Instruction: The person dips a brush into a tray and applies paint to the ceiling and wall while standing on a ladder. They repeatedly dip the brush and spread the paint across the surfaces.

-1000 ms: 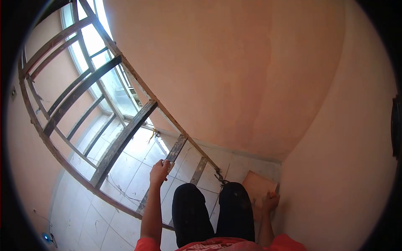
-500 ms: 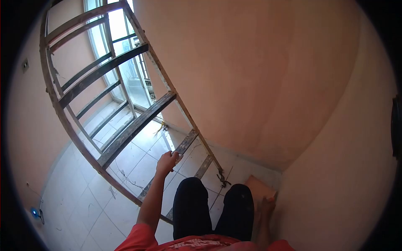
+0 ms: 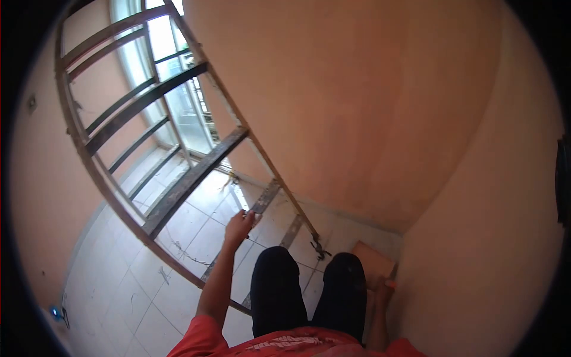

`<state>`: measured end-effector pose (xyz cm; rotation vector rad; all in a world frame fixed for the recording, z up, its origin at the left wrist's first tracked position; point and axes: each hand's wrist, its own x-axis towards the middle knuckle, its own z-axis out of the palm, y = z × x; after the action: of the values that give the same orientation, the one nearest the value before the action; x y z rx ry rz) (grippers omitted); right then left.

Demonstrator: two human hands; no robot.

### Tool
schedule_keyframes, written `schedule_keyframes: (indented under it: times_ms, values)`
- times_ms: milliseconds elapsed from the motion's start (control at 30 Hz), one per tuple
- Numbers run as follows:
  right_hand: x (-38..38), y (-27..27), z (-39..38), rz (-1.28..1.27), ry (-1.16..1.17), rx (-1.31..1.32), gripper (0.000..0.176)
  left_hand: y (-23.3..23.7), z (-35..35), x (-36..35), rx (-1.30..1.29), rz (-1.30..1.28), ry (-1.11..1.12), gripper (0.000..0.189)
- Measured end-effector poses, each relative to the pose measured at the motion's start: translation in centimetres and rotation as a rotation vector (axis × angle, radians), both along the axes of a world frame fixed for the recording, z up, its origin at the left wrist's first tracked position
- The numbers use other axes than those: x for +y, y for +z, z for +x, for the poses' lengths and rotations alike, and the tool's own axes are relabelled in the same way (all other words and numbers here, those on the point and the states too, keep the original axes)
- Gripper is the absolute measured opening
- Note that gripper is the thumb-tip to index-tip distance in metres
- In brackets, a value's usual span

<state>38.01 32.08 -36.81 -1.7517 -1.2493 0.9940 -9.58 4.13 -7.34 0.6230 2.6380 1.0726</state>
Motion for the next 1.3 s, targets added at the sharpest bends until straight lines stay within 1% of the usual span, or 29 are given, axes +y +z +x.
schedule_keyframes:
  times_ms: [33,67,100,167,200,267,333,400,467,500,533,567,600,667,700,733,767,833,867,933,967,1033,1067,1100,1133,1167,1233,1267,1300]
  values:
    - [-0.2,-1.4,-0.6,0.105,-0.012,-0.205,0.040,0.2,-0.2,0.1,-0.089,0.038,-0.014,0.054]
    - [-0.3,-2.0,-0.2,0.204,-0.014,-0.412,0.042,-0.5,-0.4,-0.1,-0.170,0.188,-0.020,0.054]
    - [-0.5,-1.0,1.3,0.201,-0.030,-0.421,0.042,-1.3,-1.0,-0.4,-0.231,0.181,-0.035,0.053]
    - [-0.3,2.2,1.4,-0.119,0.073,0.014,0.047,-1.0,-2.0,-0.3,-0.261,0.219,-0.029,0.052]
    - [-1.0,3.9,0.4,-0.134,0.072,0.024,0.047,-1.0,-1.5,-0.7,-0.261,0.244,-0.013,0.051]
    - [-3.8,6.7,-0.2,-0.134,-0.074,0.346,0.050,-0.6,-1.1,-1.1,-0.273,0.220,-0.074,0.048]
    - [-4.9,6.8,0.1,-0.134,-0.087,0.275,0.048,-0.1,-0.6,-0.7,-0.323,0.314,-0.077,0.045]
    - [-4.2,6.4,0.5,-0.114,-0.068,0.221,0.046,-1.4,-1.6,-0.2,-0.345,0.303,-0.093,0.044]
    - [-3.5,3.4,0.6,-0.139,-0.103,0.358,0.043,-1.6,-2.3,-0.9,-0.404,0.395,-0.093,0.044]
    - [-2.1,0.8,1.0,-0.168,-0.067,0.344,0.043,-1.7,-2.1,-0.8,-0.368,0.397,-0.046,0.044]
    - [-0.5,-2.5,2.1,-0.096,0.027,0.293,0.042,-1.4,-2.1,-0.9,-0.287,0.338,-0.060,0.044]
    - [-1.0,-4.7,3.0,-0.032,0.131,0.240,0.041,-4.0,-4.2,-1.3,-0.154,0.266,-0.143,0.045]
    - [-2.1,-3.7,2.8,-0.006,0.116,0.228,0.039,-3.1,-3.7,-1.2,-0.188,0.232,-0.160,0.045]
    - [-2.8,2.7,0.8,0.010,0.146,0.202,0.037,-2.4,-3.0,-1.0,-0.368,0.338,-0.107,0.042]
    - [-3.7,7.7,-1.0,0.007,0.086,0.344,0.037,-1.7,-2.5,-0.9,-0.364,0.339,-0.074,0.042]
    - [-4.5,10.0,-1.9,0.002,0.010,0.485,0.038,-0.9,-1.9,-0.6,-0.384,0.348,-0.065,0.040]
    - [-4.2,8.7,-1.8,-0.008,0.016,0.482,0.038,-0.6,-1.7,-0.8,-0.408,0.354,-0.065,0.039]
    - [-2.2,4.4,0.0,-0.096,0.115,0.292,0.039,-0.7,-2.0,-1.0,-0.436,0.347,-0.079,0.041]
    - [-1.5,3.0,1.0,-0.091,0.105,0.288,0.039,-0.8,-2.2,-0.8,-0.455,0.354,-0.096,0.043]
    - [-0.3,2.5,1.6,-0.117,0.421,-0.276,0.038,-0.8,-2.0,-0.6,-0.472,0.360,-0.109,0.043]
    - [-0.3,2.1,1.3,-0.105,0.421,-0.268,0.038,-0.7,-1.9,-0.6,-0.460,0.352,-0.107,0.043]
    - [-2.7,3.0,0.8,0.202,0.226,0.062,0.033,-0.3,-2.0,-0.8,-0.469,0.337,-0.100,0.043]
    - [-2.1,1.6,1.0,0.198,0.228,0.058,0.033,-0.3,-2.2,-1.0,-0.473,0.334,-0.096,0.043]
    - [-0.1,-2.7,2.3,0.118,0.293,0.122,0.030,-0.8,-2.5,-1.1,-0.491,0.366,-0.083,0.043]
    - [0.9,-5.0,3.8,0.042,0.347,0.184,0.027,-1.3,-2.7,-0.8,-0.512,0.399,-0.078,0.044]
    - [0.7,-4.4,4.5,0.047,0.325,0.174,0.027,-1.2,-2.6,-0.9,-0.512,0.395,-0.080,0.044]
    - [0.4,-0.8,3.0,0.091,0.321,-0.025,0.024,-0.8,-2.1,-0.7,-0.511,0.403,-0.044,0.043]
    - [-0.1,1.0,1.8,0.108,0.280,-0.023,0.024,-0.6,-2.3,-0.6,-0.512,0.401,-0.052,0.043]
    - [-1.5,3.1,0.6,0.140,0.206,0.147,0.025,-0.7,-2.3,-0.8,-0.520,0.392,-0.057,0.043]
